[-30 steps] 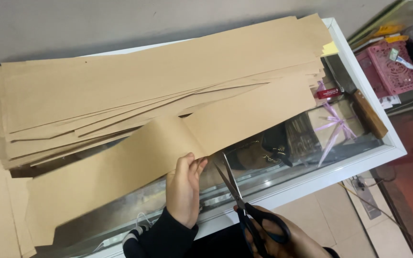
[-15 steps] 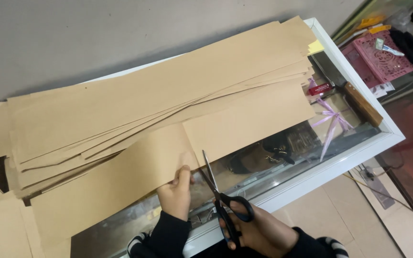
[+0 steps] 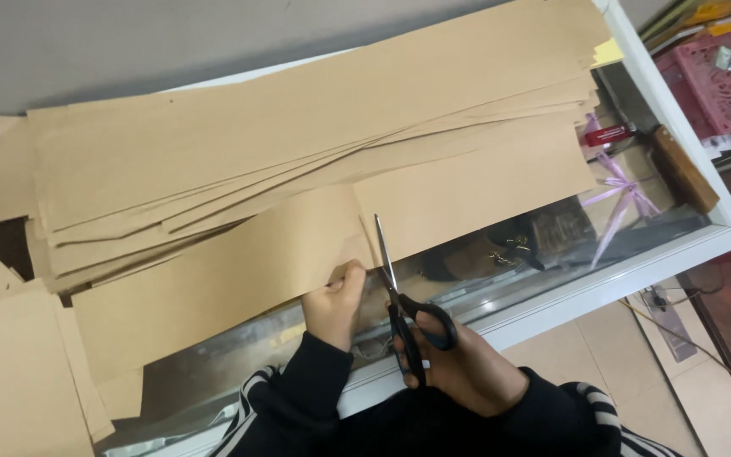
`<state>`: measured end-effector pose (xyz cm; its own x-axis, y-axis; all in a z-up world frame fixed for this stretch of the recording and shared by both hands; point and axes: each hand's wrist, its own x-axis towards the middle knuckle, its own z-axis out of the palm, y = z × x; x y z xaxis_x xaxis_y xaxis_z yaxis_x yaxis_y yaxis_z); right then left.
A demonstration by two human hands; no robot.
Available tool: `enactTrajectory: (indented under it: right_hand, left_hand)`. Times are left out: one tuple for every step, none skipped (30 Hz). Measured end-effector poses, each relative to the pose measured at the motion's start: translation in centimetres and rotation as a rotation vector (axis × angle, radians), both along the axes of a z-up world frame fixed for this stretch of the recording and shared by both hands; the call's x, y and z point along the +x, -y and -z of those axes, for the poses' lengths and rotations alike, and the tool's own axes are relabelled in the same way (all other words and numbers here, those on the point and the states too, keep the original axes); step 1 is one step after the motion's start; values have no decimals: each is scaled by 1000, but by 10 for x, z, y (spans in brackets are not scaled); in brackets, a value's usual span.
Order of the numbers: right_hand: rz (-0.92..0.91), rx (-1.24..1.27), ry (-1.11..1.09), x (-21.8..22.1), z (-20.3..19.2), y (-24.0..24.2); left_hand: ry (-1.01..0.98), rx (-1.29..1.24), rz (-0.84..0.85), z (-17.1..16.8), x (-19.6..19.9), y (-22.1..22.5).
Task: Cutting brown paper into strips using scissors and singeing the edges with a lighter
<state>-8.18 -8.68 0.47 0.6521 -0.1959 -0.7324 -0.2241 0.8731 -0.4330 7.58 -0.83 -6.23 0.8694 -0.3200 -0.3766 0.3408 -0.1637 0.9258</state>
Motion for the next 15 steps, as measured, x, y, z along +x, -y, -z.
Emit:
enactTrajectory:
  right_hand:
    - [-6,-14,-6,0,0,1]
    - [-8,-14,-7,0,-1,1]
    - [-2,-5,-6,0,-2,1]
    - [6,4,-5,1,-3,1]
    - [5,5,-6,1,-2,2]
    - [-9,11,1,0,-1,3]
    - [-22,17,7,0,0,4]
    - [-20,19,5,1,-2,4]
    - [-20,18,-16,2,-5,3]
    - [-20,17,-36,3,-7,3]
    - [-17,19,-37,2,-6,3]
    - [-15,23,-17,2,-5,3]
    - [-14,27,2,1,-4,3]
    - [-11,27,2,3,-7,3]
    - [-17,30,-6,4,-10,3]
  left_hand:
    - [-21,-34,4,-5,0,1]
    - [-22,-34,1,-5,0,0]
    - [-23,-31,24,-5,0,-1]
    - [-24,-29,48,-6,0,-2]
    - [-25,-29,47,-9,0,-2]
    - [27,-56,58,-11,1,-2]
    - [78,-83,68,-13,1,-2]
    - [76,-81,70,-14,1,-2]
    - [15,-51,71,-15,1,-2]
    - [-45,-21,72,-16,1,-2]
    - [-46,-19,75,-14,1,-2]
    - [-78,13,58,-12,1,-1]
    - [-109,45,41,-10,1,0]
    - [-109,46,44,-10,2,-1]
    - [-80,11,58,-10,2,-2]
